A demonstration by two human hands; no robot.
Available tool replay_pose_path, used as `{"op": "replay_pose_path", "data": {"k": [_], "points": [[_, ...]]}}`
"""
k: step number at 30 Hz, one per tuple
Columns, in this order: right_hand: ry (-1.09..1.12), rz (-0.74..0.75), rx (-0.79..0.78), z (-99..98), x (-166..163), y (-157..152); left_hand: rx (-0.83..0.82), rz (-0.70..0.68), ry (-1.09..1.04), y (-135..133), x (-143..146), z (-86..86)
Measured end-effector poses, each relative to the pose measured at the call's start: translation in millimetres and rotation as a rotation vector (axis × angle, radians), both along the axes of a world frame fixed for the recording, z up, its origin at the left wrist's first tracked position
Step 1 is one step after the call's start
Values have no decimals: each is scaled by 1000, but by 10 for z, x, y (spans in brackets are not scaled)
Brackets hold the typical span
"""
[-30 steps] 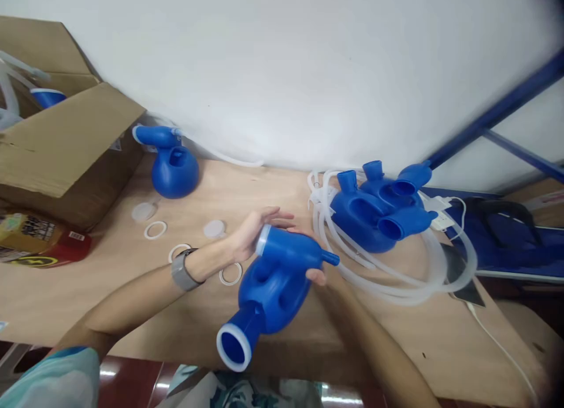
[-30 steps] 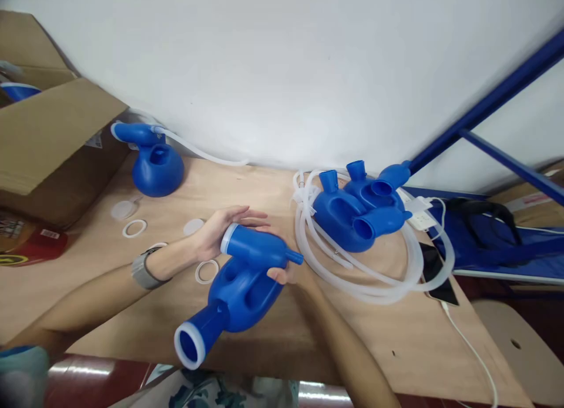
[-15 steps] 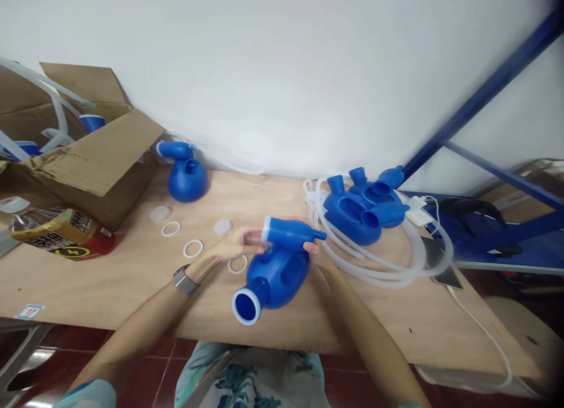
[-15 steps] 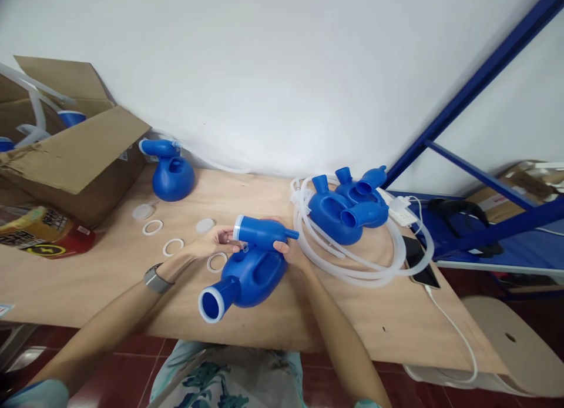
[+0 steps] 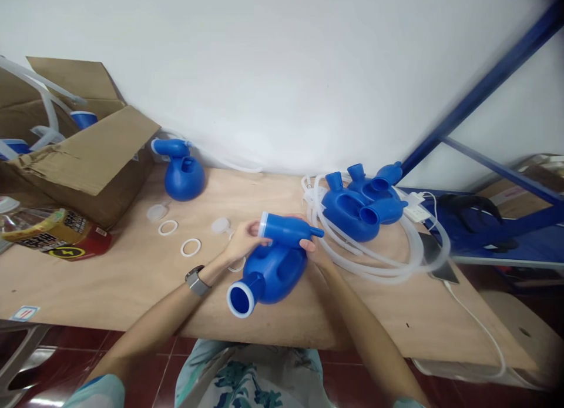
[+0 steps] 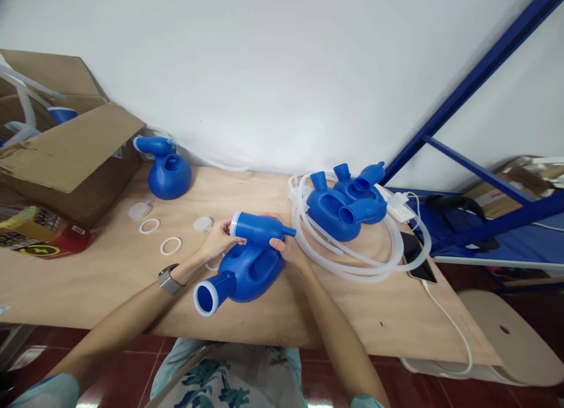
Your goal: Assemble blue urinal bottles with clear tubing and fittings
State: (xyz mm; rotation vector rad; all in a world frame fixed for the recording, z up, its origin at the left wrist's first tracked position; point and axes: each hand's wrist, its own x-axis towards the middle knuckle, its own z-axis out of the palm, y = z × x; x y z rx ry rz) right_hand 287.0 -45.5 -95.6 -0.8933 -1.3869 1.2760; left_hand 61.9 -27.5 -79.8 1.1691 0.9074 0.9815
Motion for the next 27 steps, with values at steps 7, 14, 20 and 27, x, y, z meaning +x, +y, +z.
{"op": "replay_pose_path", "data": {"k": [7,14,20,27], "points": [[-5,7,44,-40,20,26,15,114,10,-96,13,47],[17,31,73,-32,24,19,-58,75,-5,-199,-42,-11],[-47,-89,128,-51,35,-31,-4,100,67,-239,-11,-112],[-97,-116,118,-84,17,-29,-14,96,81,-238,27,-166]]}}
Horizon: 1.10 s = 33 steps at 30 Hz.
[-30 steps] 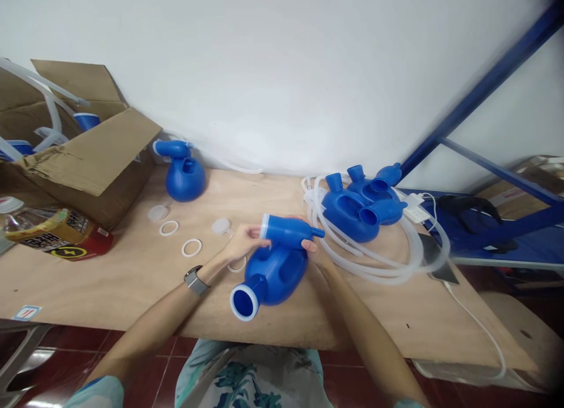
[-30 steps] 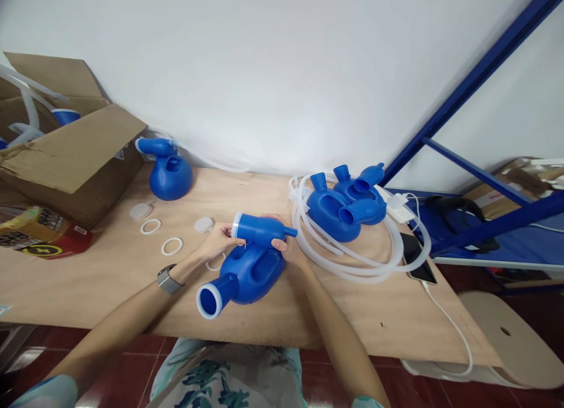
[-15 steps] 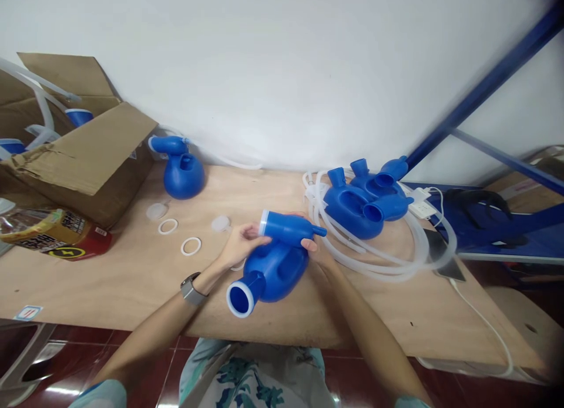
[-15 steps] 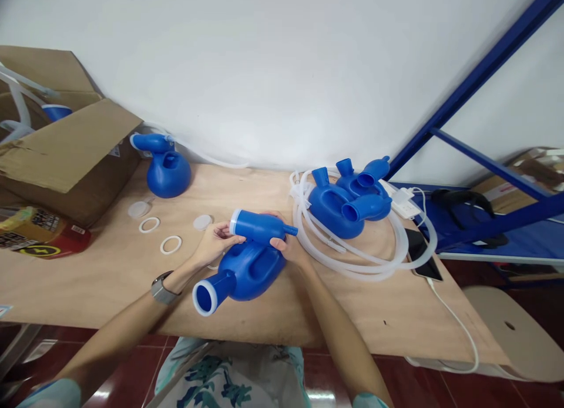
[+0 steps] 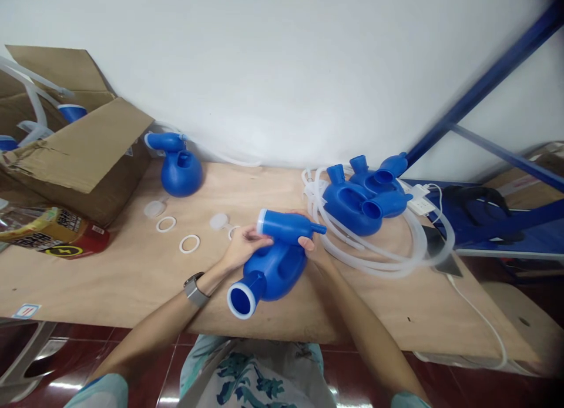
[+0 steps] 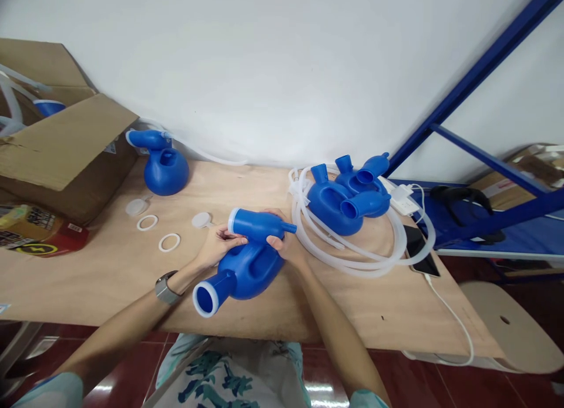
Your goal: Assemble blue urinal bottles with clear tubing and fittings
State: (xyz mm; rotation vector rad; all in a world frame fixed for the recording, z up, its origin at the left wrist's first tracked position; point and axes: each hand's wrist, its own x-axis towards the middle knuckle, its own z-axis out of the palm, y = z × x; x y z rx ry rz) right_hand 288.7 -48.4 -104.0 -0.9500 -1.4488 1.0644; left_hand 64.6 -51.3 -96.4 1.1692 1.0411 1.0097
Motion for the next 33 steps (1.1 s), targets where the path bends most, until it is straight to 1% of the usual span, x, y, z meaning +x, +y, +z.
{"op": "replay_pose_path", "data": {"k": [5,8,11,14,17,19,21,23,24,26,27,29,31,33], "points": [[-4,66,10,45,-4,17,-72,-68,-99,23,-63,57],[-16,31,65,68,-16,75,-25,-98,-72,-19,-243,159],[-61,-121,101,81,-36,174,38,-67,30,-122,-520,269],[-97,-304,113,90,-64,292,70,60,132,-250,-810,314],[-104,-485,133,89,-107,404,137,183,292,-365,-1055,258],[-91,-583,143,85,-152,459,208,207,470,-428,-1183,182],[-79,-648,142,87,-207,492,304,139,666,-476,-1272,94],[-69,-676,127,93,-254,508,423,13,843,-506,-1314,4],[-66,-673,110,96,-263,513,481,-54,917,-513,-1315,-42],[-96,-614,58,97,-233,517,574,-171,1030,-510,-1280,-135],[-149,-564,28,94,-187,512,609,-219,1066,-502,-1249,-183],[-361,-454,-9,82,-26,469,672,-275,1116,-479,-1178,-283],[-675,-369,4,64,206,361,730,-279,1143,-451,-1127,-382],[-987,-324,32,34,464,186,763,-257,1157,-421,-1123,-472]]}}
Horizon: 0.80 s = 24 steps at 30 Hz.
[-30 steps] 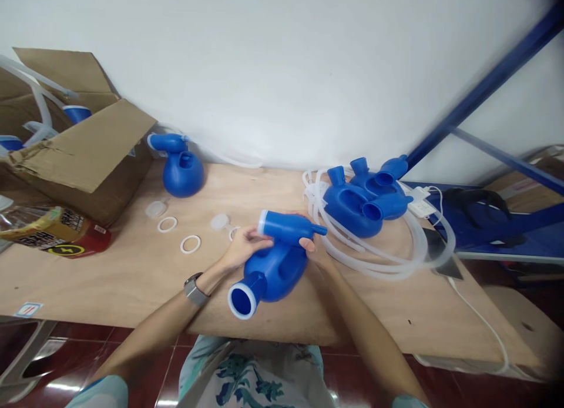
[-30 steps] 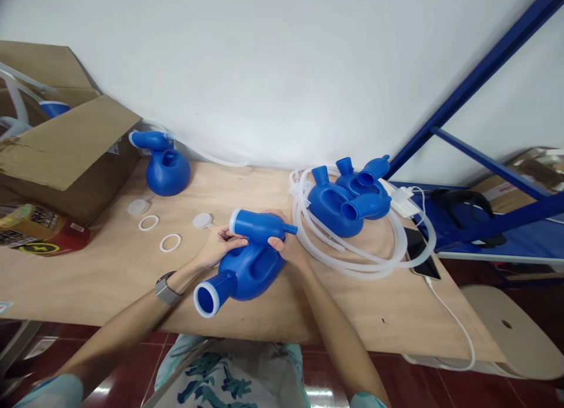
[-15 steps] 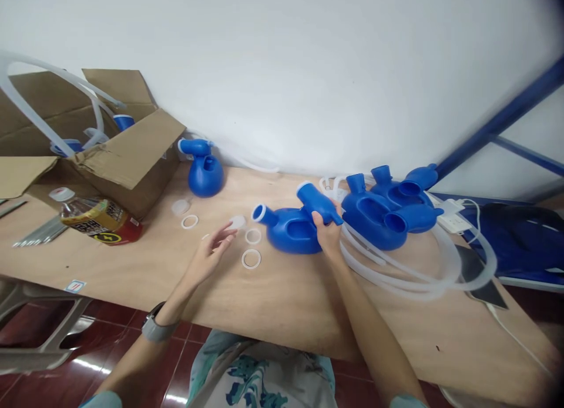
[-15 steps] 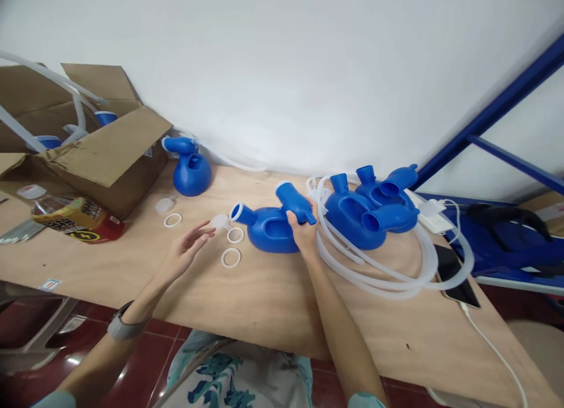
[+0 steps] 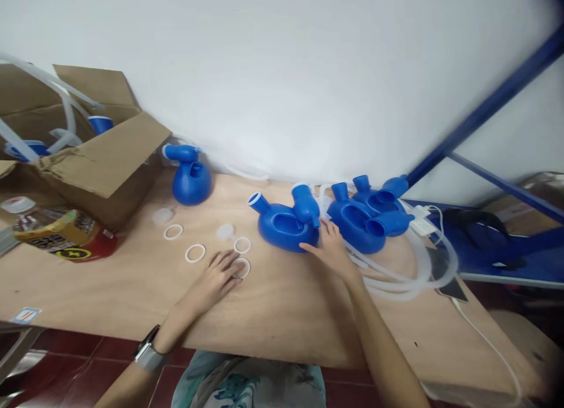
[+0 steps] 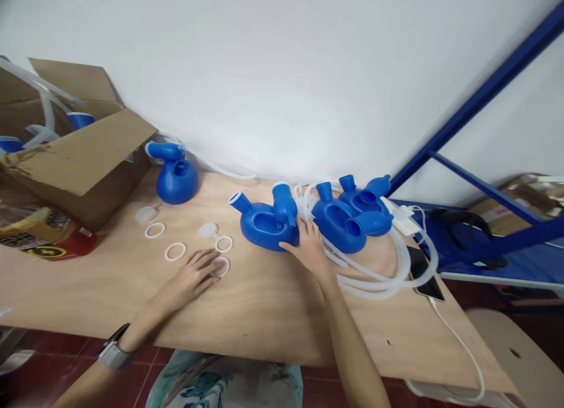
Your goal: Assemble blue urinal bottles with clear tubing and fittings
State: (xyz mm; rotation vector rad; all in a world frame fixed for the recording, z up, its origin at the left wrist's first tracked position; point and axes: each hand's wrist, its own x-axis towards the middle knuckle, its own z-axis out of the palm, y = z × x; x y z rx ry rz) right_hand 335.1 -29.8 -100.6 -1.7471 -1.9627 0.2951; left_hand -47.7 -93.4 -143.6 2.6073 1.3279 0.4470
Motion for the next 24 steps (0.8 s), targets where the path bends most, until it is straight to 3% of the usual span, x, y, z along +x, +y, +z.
{"op": "replay_pose_path", "data": {"k": [3,5,10,15,17,20,24], "points": [[-308,-54,-33,-70,336,-296,29,44,-10,51,-78,-91],[-361,-99,-62,-120,488,-437,45,95,-14,84,-147,-112],[-192,-156,-186,-129,617,-444,91,189,-19,115,-186,-90],[-90,-91,-218,8,540,-265,184,202,-58,35,-61,-141],[-26,-118,-162,84,499,-250,236,190,-71,-13,-4,-168],[72,-181,57,269,469,-300,294,174,-113,-78,94,-149],[99,-309,392,721,541,-373,317,109,-230,-111,300,43]]}}
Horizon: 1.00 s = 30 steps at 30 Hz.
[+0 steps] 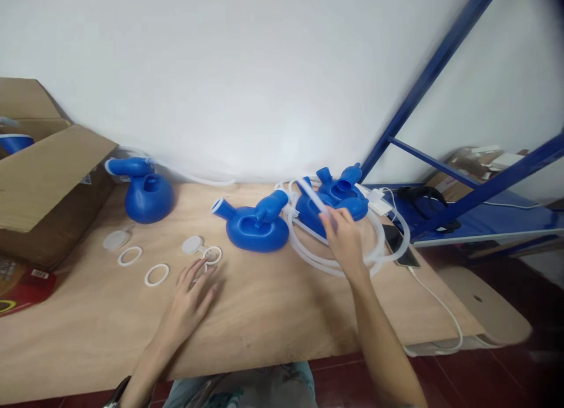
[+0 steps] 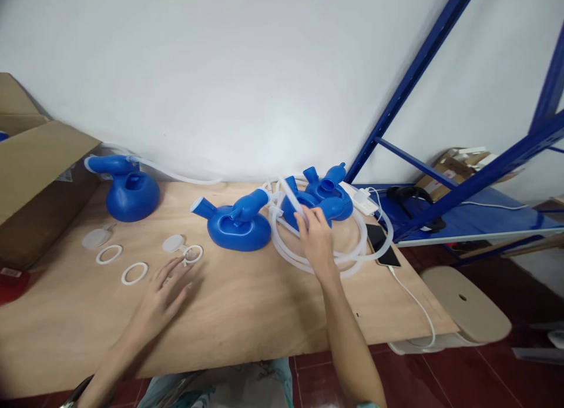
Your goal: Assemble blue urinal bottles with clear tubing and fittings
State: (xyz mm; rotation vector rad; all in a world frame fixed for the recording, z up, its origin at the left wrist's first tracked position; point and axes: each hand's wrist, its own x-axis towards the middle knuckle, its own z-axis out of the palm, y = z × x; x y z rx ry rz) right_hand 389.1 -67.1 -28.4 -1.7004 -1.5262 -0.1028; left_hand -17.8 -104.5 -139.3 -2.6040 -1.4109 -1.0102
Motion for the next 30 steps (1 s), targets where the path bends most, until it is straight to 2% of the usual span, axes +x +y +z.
{"op": "replay_pose_path", "data": {"k": [3,5,7,9,12,15,16,18,21,25,30], "points": [[50,-78,239,388,151,6,21,-96,-71,9,223,235],[109,-78,354,583,254,10,20,-160,-128,4,395,398],[220,26,360,699,297,-11,-41,-214,-203,-15,582,545],[418,206,268,747,236,-68,-185,-260,-294,-36,789,666],[709,453,66,749,-49,-210,-472,-367,-483,-26,1136,811],[804,654,-197,715,-448,-348,-715,-537,-781,35,1470,948],[871,701,-240,694,-576,-374,-768,-573,-871,57,1561,995],[1084,750,-216,636,-794,-381,-804,-582,-992,90,1693,1084],[1307,749,-128,529,-993,-294,-761,-487,-1083,111,1761,1173],[1243,756,-103,421,-1069,-159,-794,-375,-1147,132,1694,1205],[894,802,-295,287,-931,-149,-788,-307,-1138,279,1544,1235]]}}
